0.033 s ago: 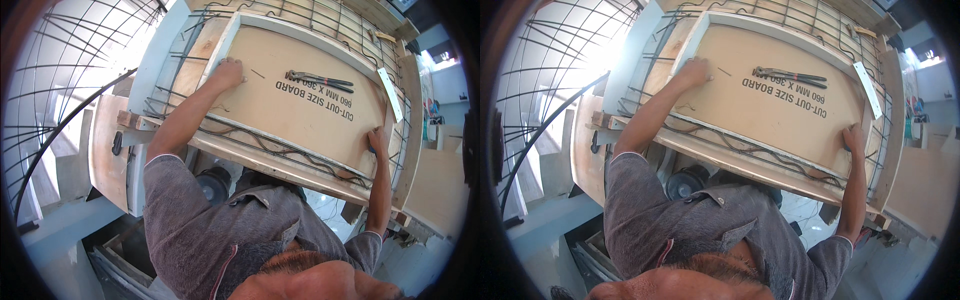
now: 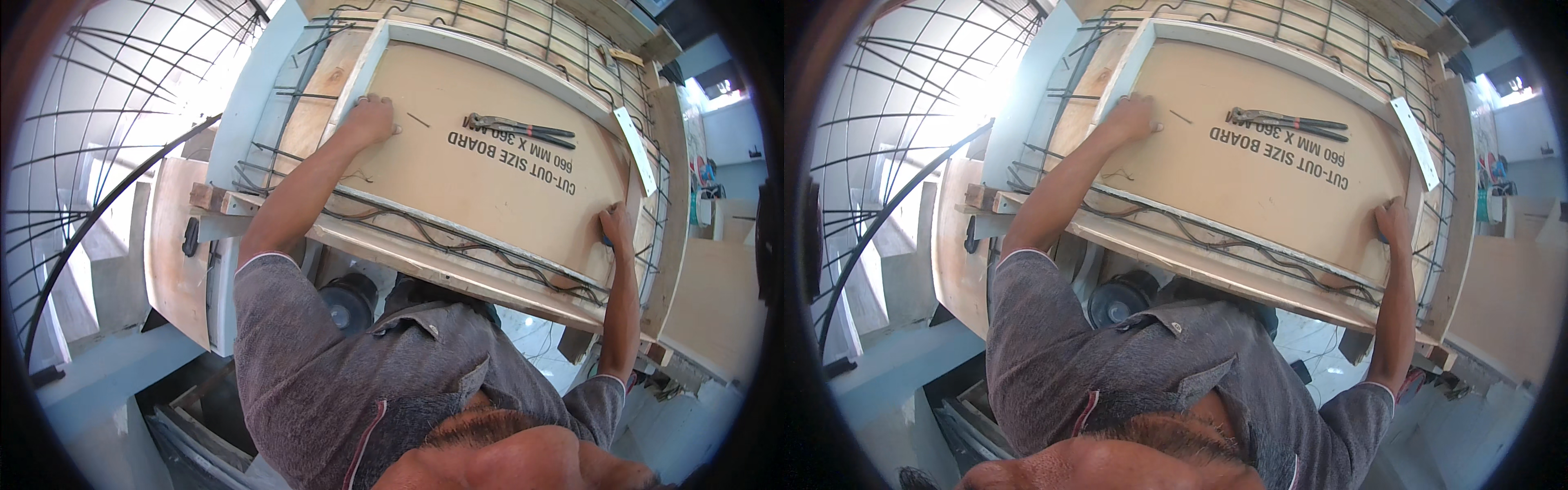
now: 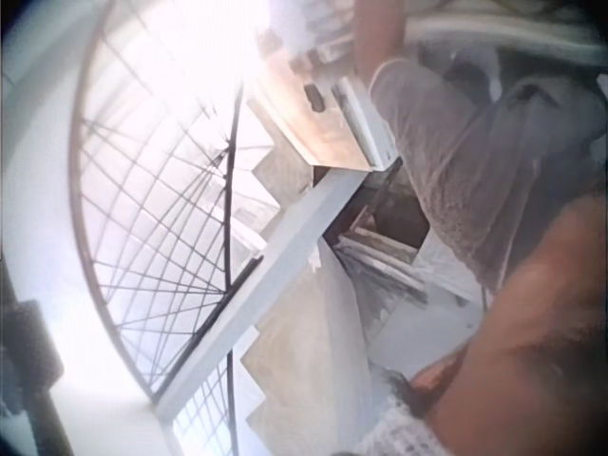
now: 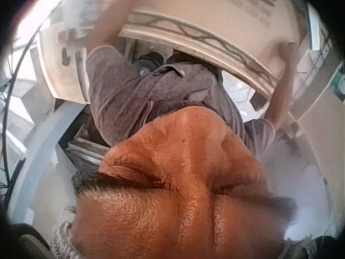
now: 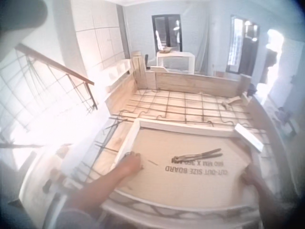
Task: The person positions and fits together wooden boards for a frame, measures dimensions using a tape measure, and marks locations on a board.
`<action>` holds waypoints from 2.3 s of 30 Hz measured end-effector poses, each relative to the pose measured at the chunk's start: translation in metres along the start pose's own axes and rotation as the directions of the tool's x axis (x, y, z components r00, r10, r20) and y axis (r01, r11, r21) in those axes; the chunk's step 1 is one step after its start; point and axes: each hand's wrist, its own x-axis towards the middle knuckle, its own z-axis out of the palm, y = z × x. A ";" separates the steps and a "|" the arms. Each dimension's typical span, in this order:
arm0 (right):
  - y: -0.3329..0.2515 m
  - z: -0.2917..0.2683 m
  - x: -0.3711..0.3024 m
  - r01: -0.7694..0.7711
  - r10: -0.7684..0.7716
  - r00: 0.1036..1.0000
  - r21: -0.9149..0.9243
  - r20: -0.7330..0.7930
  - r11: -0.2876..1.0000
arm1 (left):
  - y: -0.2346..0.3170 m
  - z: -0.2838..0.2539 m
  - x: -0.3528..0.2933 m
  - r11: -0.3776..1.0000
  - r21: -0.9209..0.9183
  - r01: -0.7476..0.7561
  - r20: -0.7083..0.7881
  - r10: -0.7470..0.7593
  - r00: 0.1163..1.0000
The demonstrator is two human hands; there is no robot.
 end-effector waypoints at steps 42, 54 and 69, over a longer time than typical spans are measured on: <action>0.007 -0.034 0.000 0.165 -0.223 0.952 0.257 0.212 0.952 | 0.007 -0.009 -0.001 0.989 0.076 -0.130 -0.003 0.130 0.991; 0.008 -0.017 -0.003 0.311 -0.315 0.949 0.160 -0.003 0.937 | 0.001 -0.010 0.000 0.989 -0.004 -0.151 0.002 0.151 0.989; 0.024 -0.012 -0.001 0.264 -0.271 0.961 0.108 0.053 0.958 | -0.010 0.007 0.004 0.990 0.077 -0.120 -0.063 0.125 0.990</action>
